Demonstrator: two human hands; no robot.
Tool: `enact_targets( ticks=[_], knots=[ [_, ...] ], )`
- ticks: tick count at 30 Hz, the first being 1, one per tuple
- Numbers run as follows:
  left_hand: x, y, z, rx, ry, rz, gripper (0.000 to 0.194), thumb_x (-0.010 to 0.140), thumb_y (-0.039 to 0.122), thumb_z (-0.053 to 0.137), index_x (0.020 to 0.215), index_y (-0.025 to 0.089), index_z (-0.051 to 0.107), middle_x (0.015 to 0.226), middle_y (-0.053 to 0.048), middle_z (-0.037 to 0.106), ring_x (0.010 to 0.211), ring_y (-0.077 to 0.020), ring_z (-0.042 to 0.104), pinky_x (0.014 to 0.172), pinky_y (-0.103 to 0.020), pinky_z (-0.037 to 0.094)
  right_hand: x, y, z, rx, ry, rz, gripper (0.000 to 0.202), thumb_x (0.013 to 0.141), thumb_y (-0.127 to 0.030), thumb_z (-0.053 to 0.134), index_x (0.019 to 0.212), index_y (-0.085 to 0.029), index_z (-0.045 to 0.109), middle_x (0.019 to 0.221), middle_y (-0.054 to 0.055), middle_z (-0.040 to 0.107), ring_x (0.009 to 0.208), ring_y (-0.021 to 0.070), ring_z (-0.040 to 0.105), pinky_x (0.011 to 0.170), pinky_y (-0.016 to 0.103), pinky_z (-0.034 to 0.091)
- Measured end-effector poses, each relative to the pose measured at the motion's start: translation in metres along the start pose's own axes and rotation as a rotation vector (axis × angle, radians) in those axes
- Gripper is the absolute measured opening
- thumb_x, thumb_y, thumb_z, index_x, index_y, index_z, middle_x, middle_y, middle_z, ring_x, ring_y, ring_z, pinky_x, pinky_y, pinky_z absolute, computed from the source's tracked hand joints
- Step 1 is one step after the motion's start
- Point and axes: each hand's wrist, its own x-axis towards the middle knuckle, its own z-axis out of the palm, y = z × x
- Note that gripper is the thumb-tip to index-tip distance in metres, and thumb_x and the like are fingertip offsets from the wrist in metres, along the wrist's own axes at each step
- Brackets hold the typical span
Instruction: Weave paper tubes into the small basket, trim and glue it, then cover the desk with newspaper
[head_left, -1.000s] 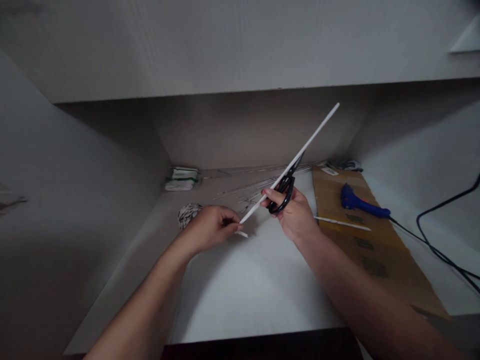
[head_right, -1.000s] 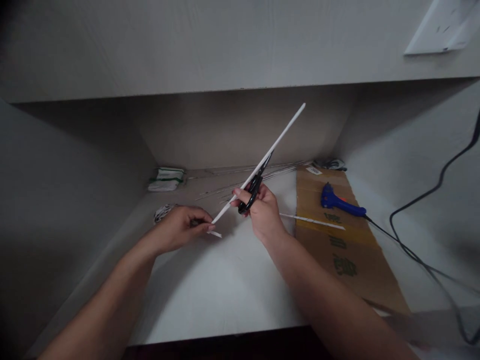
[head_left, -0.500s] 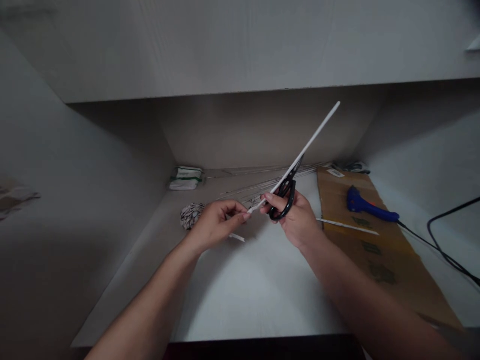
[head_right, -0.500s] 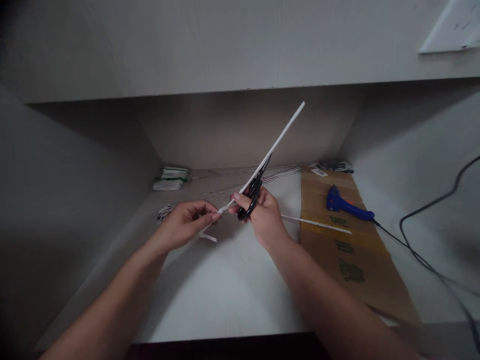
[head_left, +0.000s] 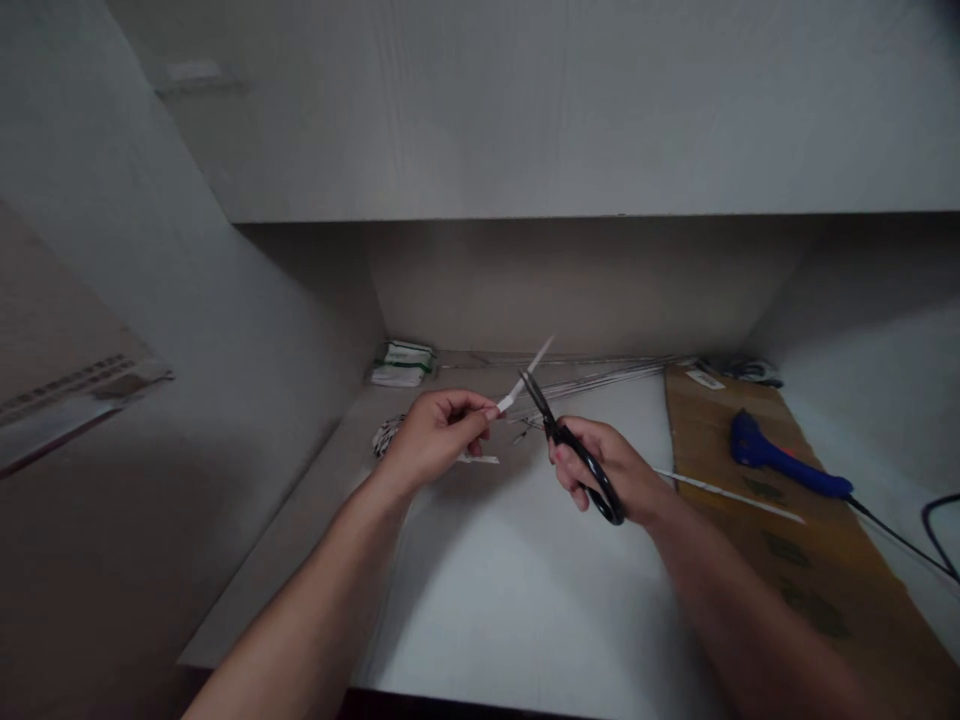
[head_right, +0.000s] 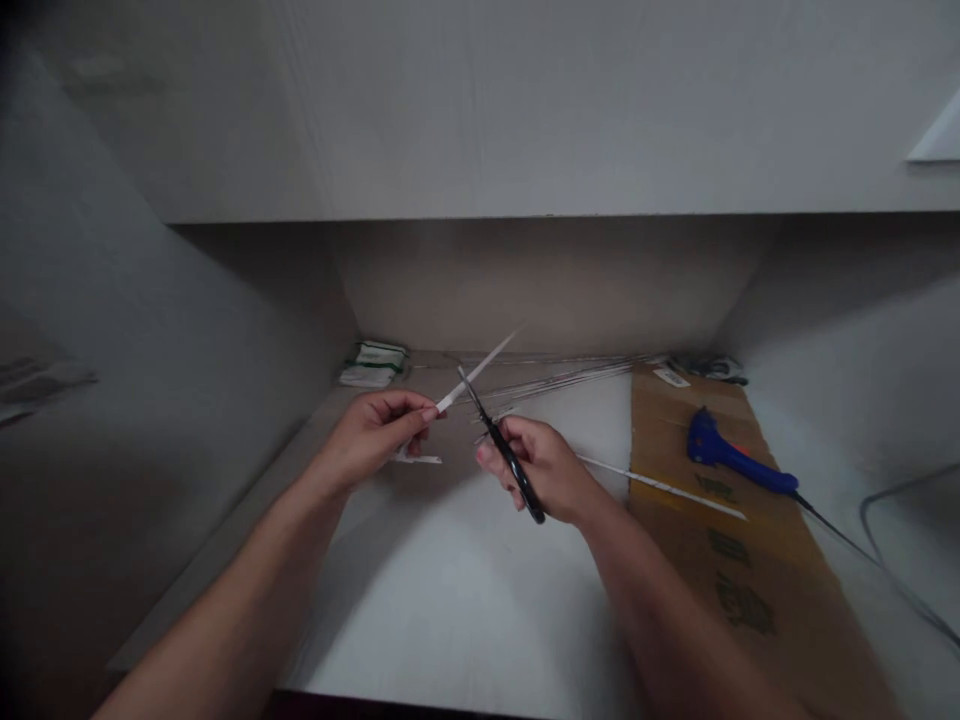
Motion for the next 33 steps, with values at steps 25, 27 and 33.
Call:
enact_targets(
  ticks=[25,27,33],
  knots=[
    [0.002,0.001,-0.005,-0.153,-0.064,-0.040,0.021,0.071,0.028,0.076,0.076,0.014,0.062,0.062,0.002,0.064,0.050,-0.0062,0.055,0.050,-0.019,0.042,-0.001,0.006,0.006,-0.120,-0.117,0.074,0.038,0.080,-0.052,0.067,0.075,-0.020,0.048,0.061,-0.006,0.050,0.041,0.0063,0.049,0.040,0.021,0.041],
    [0.002,0.001,-0.005,-0.128,-0.060,-0.046,0.020,0.071,0.029,0.076,0.077,0.014,0.063,0.063,0.001,0.064,0.051,-0.0066,0.056,0.051,-0.019,0.042,-0.001,0.005,0.007,-0.113,-0.103,0.059,0.038,0.079,-0.053,0.068,0.074,-0.020,0.049,0.062,-0.006,0.050,0.041,0.0067,0.049,0.039,0.022,0.040],
    [0.001,0.001,-0.005,-0.146,-0.080,-0.052,0.019,0.072,0.029,0.075,0.083,0.015,0.068,0.062,0.001,0.064,0.050,-0.0069,0.054,0.051,-0.020,0.042,0.000,0.007,0.007,-0.122,-0.089,0.046,0.037,0.081,-0.054,0.065,0.077,-0.020,0.050,0.061,-0.006,0.049,0.042,0.0078,0.050,0.041,0.023,0.041]
  ],
)
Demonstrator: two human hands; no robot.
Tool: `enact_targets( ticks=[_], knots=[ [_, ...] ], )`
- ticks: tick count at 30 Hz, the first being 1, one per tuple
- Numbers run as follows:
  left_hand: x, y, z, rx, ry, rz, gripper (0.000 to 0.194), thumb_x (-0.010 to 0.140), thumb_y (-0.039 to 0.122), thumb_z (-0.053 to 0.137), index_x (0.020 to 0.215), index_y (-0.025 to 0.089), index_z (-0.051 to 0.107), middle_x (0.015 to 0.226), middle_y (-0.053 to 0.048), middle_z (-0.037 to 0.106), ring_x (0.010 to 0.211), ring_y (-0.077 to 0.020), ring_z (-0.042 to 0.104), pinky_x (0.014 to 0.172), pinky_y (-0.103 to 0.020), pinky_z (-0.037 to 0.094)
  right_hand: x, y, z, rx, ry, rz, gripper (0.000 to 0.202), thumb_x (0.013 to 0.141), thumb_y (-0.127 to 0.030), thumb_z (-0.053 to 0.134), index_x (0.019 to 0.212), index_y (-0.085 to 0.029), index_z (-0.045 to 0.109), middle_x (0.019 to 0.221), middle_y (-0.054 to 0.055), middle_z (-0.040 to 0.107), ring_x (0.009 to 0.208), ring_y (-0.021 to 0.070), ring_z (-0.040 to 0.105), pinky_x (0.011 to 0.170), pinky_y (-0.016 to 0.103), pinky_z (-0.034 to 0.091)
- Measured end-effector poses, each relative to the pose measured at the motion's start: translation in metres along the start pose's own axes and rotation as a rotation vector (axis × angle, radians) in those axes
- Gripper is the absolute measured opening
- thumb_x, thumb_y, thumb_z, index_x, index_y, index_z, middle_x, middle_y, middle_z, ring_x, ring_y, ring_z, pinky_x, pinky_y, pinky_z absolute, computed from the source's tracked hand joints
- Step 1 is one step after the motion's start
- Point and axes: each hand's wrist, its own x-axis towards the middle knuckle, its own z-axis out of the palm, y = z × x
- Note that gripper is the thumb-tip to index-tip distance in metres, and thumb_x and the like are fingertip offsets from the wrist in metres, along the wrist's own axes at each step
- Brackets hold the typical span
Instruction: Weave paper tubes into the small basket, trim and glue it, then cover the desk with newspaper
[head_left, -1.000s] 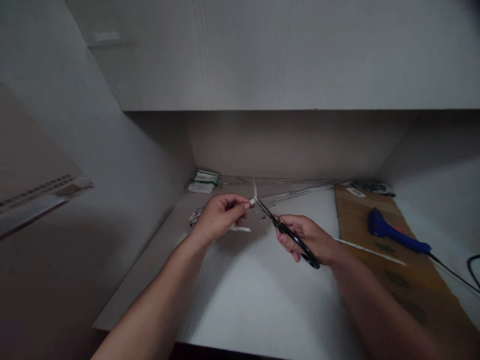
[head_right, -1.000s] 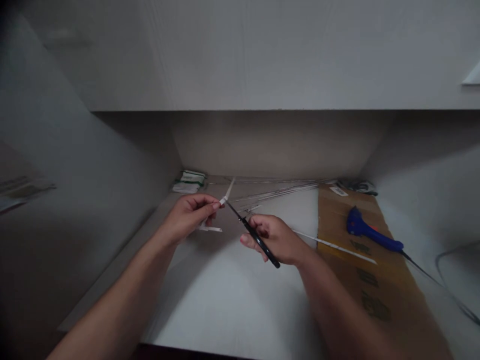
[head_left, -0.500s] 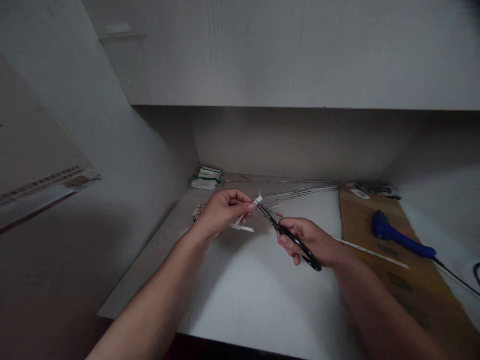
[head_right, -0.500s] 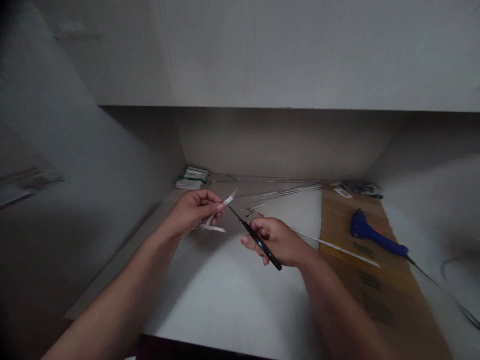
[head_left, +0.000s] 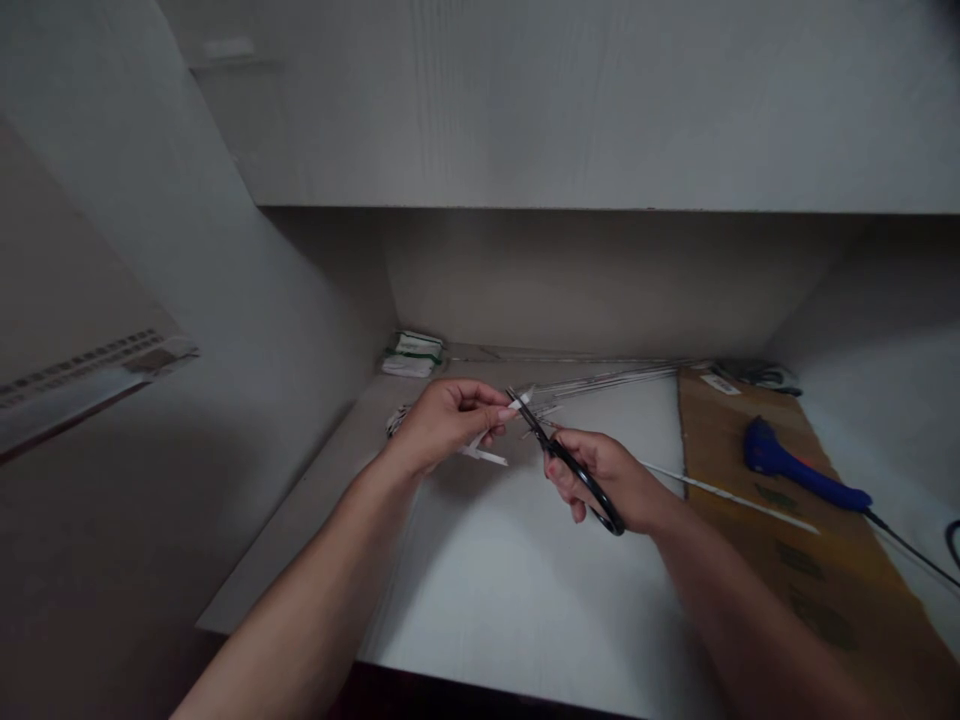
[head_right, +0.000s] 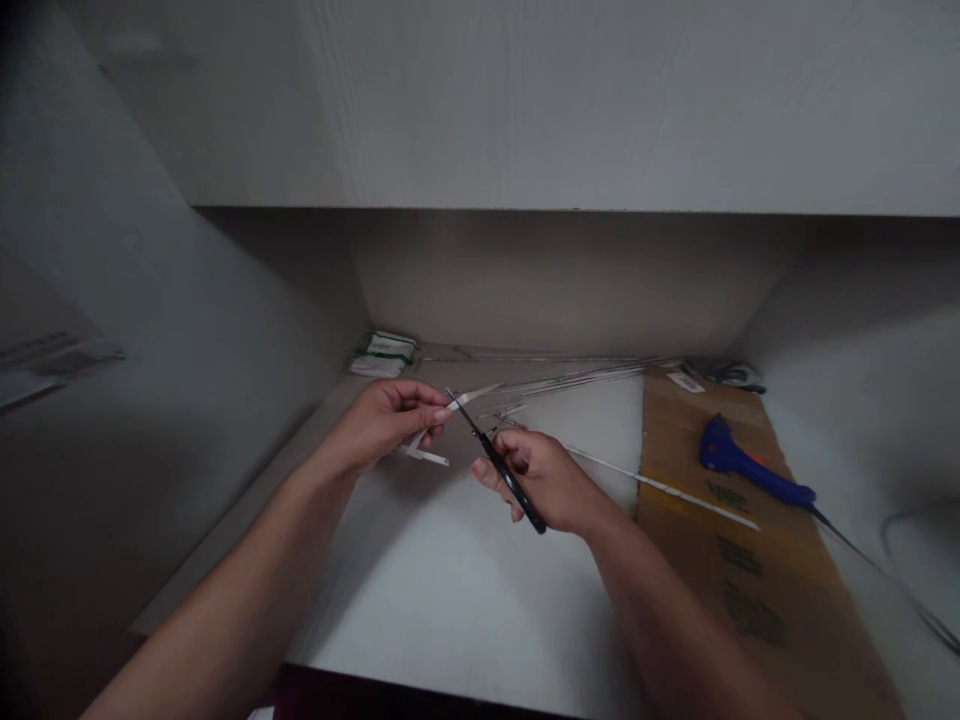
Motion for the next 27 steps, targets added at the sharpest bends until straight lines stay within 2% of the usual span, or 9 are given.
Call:
enact_targets(
  ticks=[14,21,27],
  knots=[
    [-0.001,0.001,0.001,0.072,-0.003,0.016,0.022,0.073,0.035,0.074,0.084,0.016,0.072,0.056,0.003,0.056,0.049,-0.0067,0.048,0.047,-0.020,0.037,0.001,0.005,0.002,-0.011,0.039,-0.057,0.032,0.084,-0.050,0.063,0.084,-0.020,0.053,0.065,-0.005,0.049,0.052,0.0090,0.050,0.048,0.024,0.041],
    [-0.001,0.001,0.003,0.109,0.004,0.021,0.024,0.075,0.038,0.072,0.083,0.016,0.070,0.055,0.004,0.054,0.047,-0.0064,0.047,0.046,-0.019,0.035,0.000,0.001,0.007,-0.028,0.071,-0.046,0.038,0.084,-0.057,0.060,0.077,-0.021,0.049,0.057,-0.006,0.049,0.044,0.0085,0.046,0.045,0.024,0.039],
    [-0.001,0.001,0.005,0.118,0.035,0.034,0.020,0.074,0.036,0.072,0.080,0.016,0.070,0.054,0.005,0.053,0.047,-0.0060,0.045,0.046,-0.018,0.035,-0.001,-0.005,0.011,0.051,0.059,-0.023,0.038,0.082,-0.056,0.062,0.074,-0.022,0.047,0.051,-0.007,0.045,0.037,0.0074,0.038,0.036,0.022,0.029]
  ],
)
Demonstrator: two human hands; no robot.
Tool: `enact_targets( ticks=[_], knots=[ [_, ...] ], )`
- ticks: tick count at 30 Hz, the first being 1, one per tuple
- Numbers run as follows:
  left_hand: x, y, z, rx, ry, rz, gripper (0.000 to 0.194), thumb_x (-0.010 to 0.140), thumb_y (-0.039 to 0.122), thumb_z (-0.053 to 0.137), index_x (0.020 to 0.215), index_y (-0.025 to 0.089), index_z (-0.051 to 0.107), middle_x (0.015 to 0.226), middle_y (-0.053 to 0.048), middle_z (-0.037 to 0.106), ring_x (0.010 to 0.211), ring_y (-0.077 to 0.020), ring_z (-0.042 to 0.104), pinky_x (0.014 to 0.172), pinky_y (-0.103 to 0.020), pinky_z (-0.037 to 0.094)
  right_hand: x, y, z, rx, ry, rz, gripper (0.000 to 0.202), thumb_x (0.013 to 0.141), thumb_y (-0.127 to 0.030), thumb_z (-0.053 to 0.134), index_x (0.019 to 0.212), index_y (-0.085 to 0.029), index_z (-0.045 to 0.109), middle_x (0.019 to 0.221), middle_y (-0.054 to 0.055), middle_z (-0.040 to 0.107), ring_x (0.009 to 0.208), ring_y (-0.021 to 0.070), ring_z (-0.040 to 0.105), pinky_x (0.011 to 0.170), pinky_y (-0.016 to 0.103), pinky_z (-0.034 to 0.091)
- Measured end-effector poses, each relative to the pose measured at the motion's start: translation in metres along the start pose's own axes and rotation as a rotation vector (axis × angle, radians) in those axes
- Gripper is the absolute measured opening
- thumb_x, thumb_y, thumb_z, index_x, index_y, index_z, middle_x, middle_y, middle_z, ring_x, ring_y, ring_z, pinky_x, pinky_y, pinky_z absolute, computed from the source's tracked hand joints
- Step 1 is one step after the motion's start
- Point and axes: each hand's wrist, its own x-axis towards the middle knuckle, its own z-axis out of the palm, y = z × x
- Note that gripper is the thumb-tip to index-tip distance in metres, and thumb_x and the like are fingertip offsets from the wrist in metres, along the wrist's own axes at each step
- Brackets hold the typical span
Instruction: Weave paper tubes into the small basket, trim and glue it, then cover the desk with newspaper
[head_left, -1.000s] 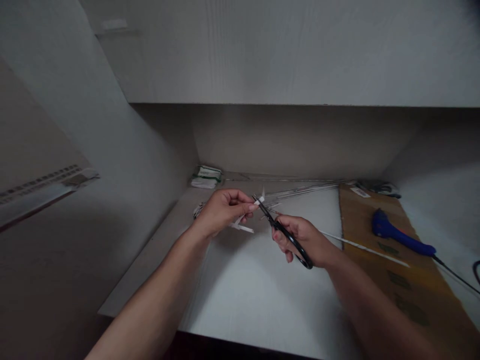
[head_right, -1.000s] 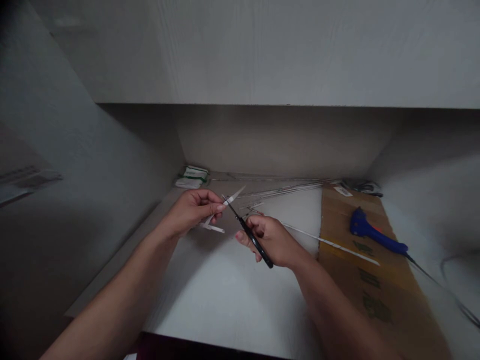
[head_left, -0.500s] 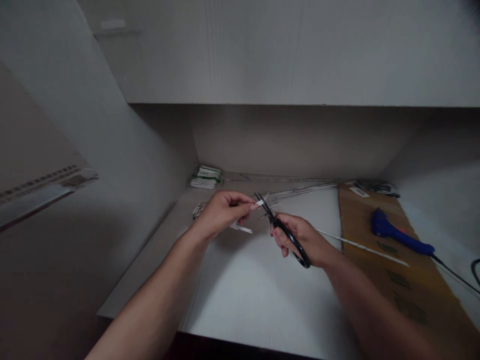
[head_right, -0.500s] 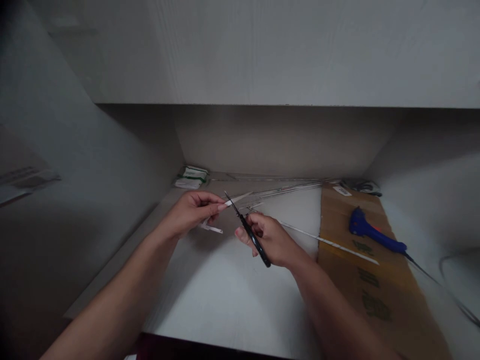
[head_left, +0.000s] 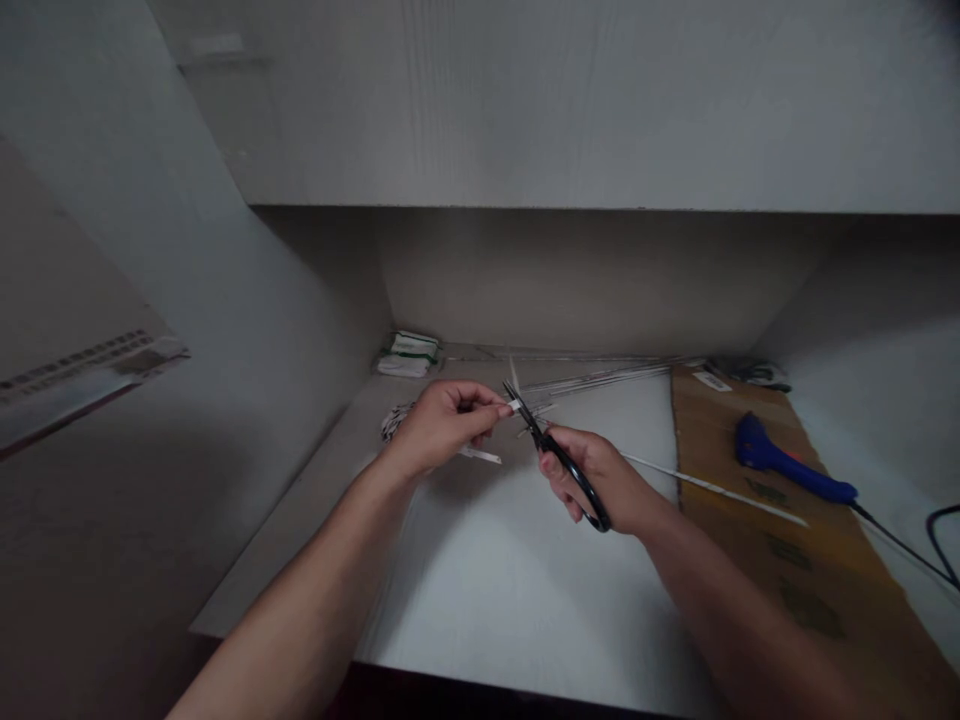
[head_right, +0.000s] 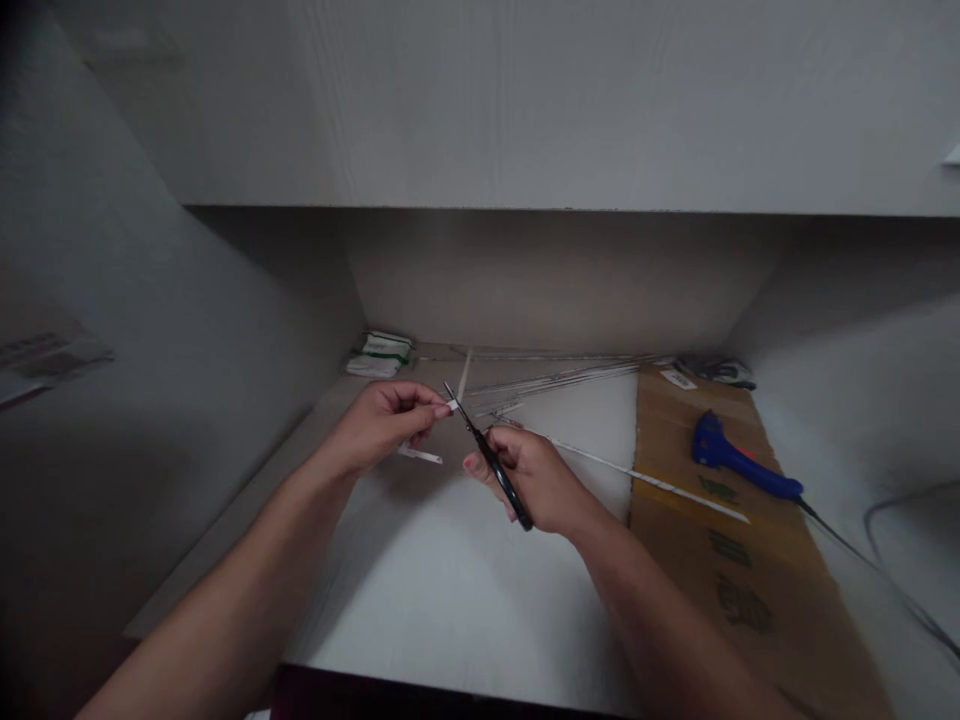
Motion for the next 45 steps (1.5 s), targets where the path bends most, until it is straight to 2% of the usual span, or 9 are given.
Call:
enact_targets(
  ticks=[6,13,16,20,26,30,33,37,45],
  knots=[
    [0.000,-0.002,-0.003,0.004,-0.030,0.012,0.020,0.077,0.034,0.071,0.082,0.015,0.070,0.056,0.005,0.051,0.048,-0.0056,0.044,0.046,-0.018,0.034,0.004,0.003,-0.008,-0.051,0.046,0.073,0.039,0.077,-0.060,0.063,0.075,-0.023,0.049,0.050,-0.009,0.039,0.037,0.0085,0.035,0.036,0.024,0.032],
    [-0.002,-0.001,-0.004,-0.030,-0.135,0.087,0.019,0.081,0.035,0.069,0.086,0.016,0.068,0.061,0.005,0.051,0.053,-0.0057,0.047,0.051,-0.017,0.039,0.010,0.015,-0.026,-0.945,0.276,-0.003,0.039,0.070,-0.060,0.069,0.066,-0.022,0.057,0.059,-0.001,0.057,0.055,0.0155,0.051,0.049,0.027,0.026],
    [-0.003,-0.001,-0.002,-0.059,-0.210,0.127,0.017,0.082,0.032,0.068,0.085,0.016,0.067,0.062,0.004,0.054,0.055,-0.0059,0.050,0.054,-0.017,0.042,0.011,0.018,-0.027,-1.141,0.269,0.046,0.033,0.074,-0.056,0.065,0.078,-0.023,0.066,0.069,0.003,0.067,0.063,0.0193,0.058,0.052,0.027,0.026],
    [-0.005,-0.002,0.001,-0.080,-0.297,0.158,0.016,0.083,0.030,0.068,0.082,0.014,0.066,0.062,0.003,0.058,0.056,-0.0061,0.052,0.056,-0.018,0.044,0.010,0.024,-0.027,-1.264,0.226,0.100,0.021,0.078,-0.037,0.058,0.086,-0.022,0.070,0.081,0.007,0.072,0.073,0.0211,0.064,0.055,0.028,0.029],
    [-0.007,0.000,0.004,-0.078,-0.309,0.153,0.013,0.081,0.026,0.070,0.080,0.013,0.068,0.062,0.002,0.060,0.055,-0.0057,0.053,0.055,-0.017,0.046,0.011,0.024,-0.026,-1.238,0.190,0.143,0.026,0.078,-0.033,0.062,0.098,-0.020,0.071,0.093,0.010,0.073,0.083,0.0236,0.065,0.064,0.029,0.037],
    [-0.008,0.000,0.006,-0.061,-0.272,0.146,0.012,0.081,0.026,0.070,0.082,0.014,0.069,0.063,0.002,0.063,0.055,-0.0068,0.058,0.056,-0.019,0.049,0.010,0.014,-0.021,-1.054,0.287,-0.044,0.015,0.084,-0.032,0.062,0.088,-0.021,0.071,0.087,0.007,0.072,0.083,0.0209,0.063,0.069,0.029,0.041],
    [-0.010,0.000,0.007,0.004,-0.227,0.162,0.012,0.082,0.026,0.070,0.083,0.015,0.070,0.066,0.001,0.065,0.055,-0.0060,0.059,0.056,-0.017,0.048,0.004,0.001,-0.014,-0.700,0.346,-0.242,0.012,0.085,-0.032,0.064,0.084,-0.022,0.071,0.080,0.001,0.071,0.070,0.0140,0.059,0.064,0.026,0.042],
    [-0.011,0.002,0.009,0.061,-0.209,0.179,0.013,0.083,0.028,0.069,0.086,0.015,0.072,0.073,-0.001,0.069,0.056,-0.0058,0.058,0.054,-0.017,0.047,-0.004,-0.011,-0.003,-0.344,0.382,-0.380,0.018,0.078,-0.034,0.072,0.089,-0.021,0.069,0.079,0.000,0.068,0.057,0.0093,0.049,0.054,0.024,0.040],
    [-0.011,0.003,0.011,0.129,-0.197,0.189,0.014,0.082,0.028,0.069,0.083,0.014,0.072,0.067,0.000,0.065,0.057,-0.0064,0.056,0.055,-0.017,0.043,-0.007,-0.016,0.005,-0.316,0.453,-0.487,0.006,0.081,-0.022,0.069,0.086,-0.020,0.067,0.071,-0.002,0.065,0.058,0.0083,0.051,0.053,0.022,0.040]
  ],
)
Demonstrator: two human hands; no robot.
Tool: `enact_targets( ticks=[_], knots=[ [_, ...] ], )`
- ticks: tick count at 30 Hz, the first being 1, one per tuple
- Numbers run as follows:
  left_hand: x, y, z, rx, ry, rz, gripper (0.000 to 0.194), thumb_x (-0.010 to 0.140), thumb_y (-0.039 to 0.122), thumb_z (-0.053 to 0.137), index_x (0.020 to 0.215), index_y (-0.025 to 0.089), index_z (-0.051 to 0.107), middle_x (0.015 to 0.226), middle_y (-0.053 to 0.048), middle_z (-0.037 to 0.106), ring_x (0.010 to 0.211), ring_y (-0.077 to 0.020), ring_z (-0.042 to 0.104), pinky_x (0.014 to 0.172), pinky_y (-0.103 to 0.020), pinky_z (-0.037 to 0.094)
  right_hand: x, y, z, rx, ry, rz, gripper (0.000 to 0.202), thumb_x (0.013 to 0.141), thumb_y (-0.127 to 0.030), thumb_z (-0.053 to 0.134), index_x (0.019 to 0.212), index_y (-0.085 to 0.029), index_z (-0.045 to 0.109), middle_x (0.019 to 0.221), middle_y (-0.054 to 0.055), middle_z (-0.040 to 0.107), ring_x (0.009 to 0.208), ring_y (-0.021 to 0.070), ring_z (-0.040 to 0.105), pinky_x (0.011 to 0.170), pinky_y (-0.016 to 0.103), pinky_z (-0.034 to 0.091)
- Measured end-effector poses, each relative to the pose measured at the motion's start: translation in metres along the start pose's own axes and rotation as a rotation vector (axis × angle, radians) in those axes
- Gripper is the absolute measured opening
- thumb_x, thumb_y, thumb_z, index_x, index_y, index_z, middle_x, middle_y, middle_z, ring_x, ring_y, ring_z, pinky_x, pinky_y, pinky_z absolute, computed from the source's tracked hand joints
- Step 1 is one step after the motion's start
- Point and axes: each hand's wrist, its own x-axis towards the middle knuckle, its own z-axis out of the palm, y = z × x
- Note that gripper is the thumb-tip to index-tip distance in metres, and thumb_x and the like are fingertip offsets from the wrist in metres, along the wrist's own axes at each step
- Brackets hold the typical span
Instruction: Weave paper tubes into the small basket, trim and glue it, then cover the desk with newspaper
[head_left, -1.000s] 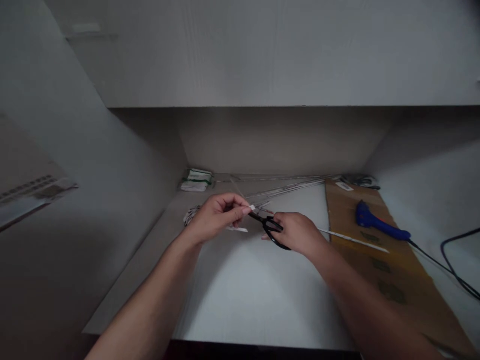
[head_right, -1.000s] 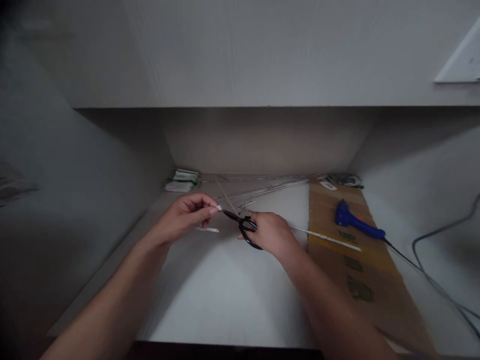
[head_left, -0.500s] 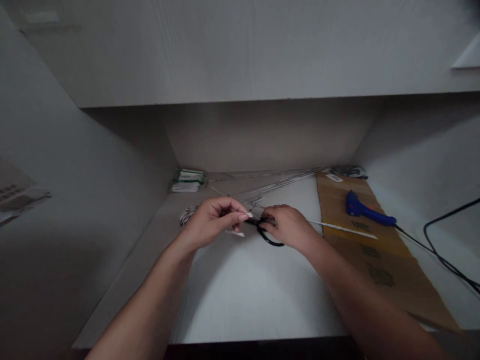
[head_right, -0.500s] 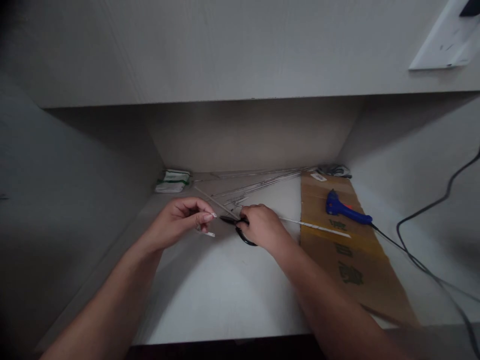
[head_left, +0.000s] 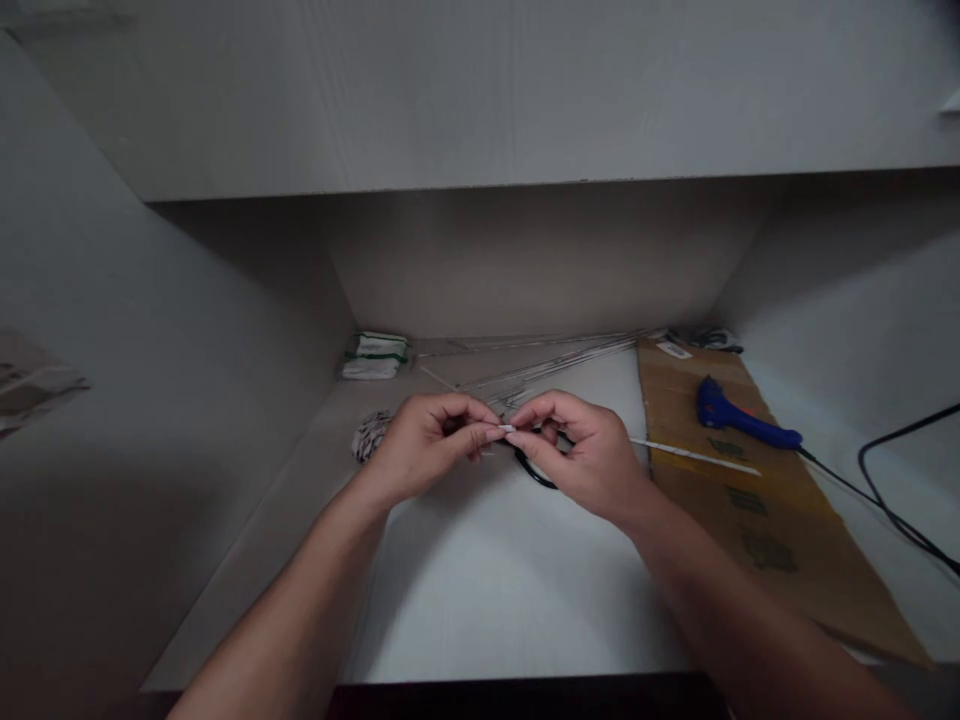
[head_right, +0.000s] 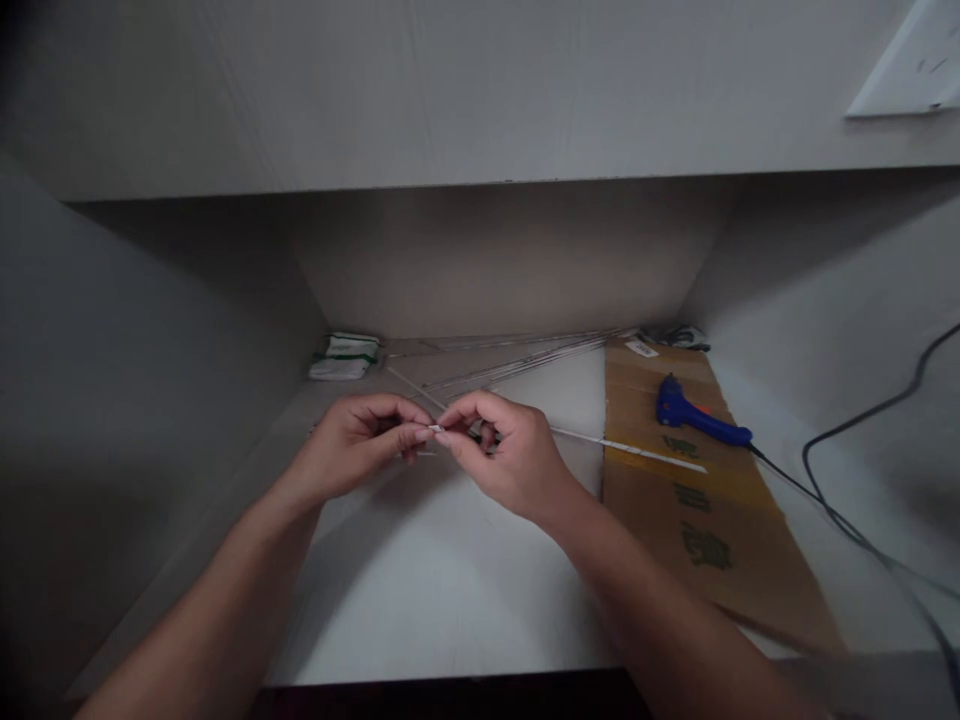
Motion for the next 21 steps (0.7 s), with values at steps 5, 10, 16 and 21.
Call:
enact_targets(
  ticks=[5,10,16,21],
  knots=[
    [-0.0012,0.0032,0.0006,-0.007,-0.002,-0.021,0.014,0.081,0.027,0.069,0.085,0.014,0.072,0.068,-0.001,0.065,0.059,-0.0072,0.054,0.055,-0.018,0.042,-0.0002,-0.0036,-0.0010,-0.062,0.035,-0.057,0.003,0.081,-0.020,0.068,0.085,-0.020,0.067,0.070,-0.003,0.065,0.059,0.0081,0.052,0.054,0.022,0.039],
    [-0.0023,0.0045,0.0008,0.015,-0.002,-0.028,0.015,0.082,0.028,0.069,0.086,0.014,0.072,0.066,0.000,0.062,0.058,-0.0074,0.050,0.053,-0.019,0.038,-0.0010,-0.0024,-0.0002,-0.091,0.036,-0.052,0.006,0.083,-0.022,0.066,0.089,-0.021,0.067,0.072,-0.002,0.065,0.061,0.0090,0.054,0.054,0.023,0.039],
    [-0.0021,0.0037,0.0022,0.016,0.035,-0.017,0.018,0.081,0.030,0.070,0.087,0.014,0.073,0.065,-0.001,0.063,0.059,-0.0085,0.051,0.054,-0.020,0.039,-0.0015,0.0000,0.0010,-0.073,0.026,-0.019,0.008,0.081,-0.023,0.067,0.088,-0.021,0.065,0.072,-0.002,0.063,0.058,0.0084,0.050,0.052,0.023,0.039],
    [-0.0023,0.0034,0.0033,0.070,0.067,0.015,0.016,0.081,0.030,0.069,0.085,0.014,0.072,0.065,-0.002,0.066,0.060,-0.0102,0.055,0.056,-0.021,0.044,-0.0027,0.0008,0.0019,-0.030,0.012,0.036,0.008,0.083,-0.027,0.067,0.085,-0.020,0.064,0.068,-0.003,0.061,0.051,0.0071,0.041,0.046,0.023,0.034]
  ],
)
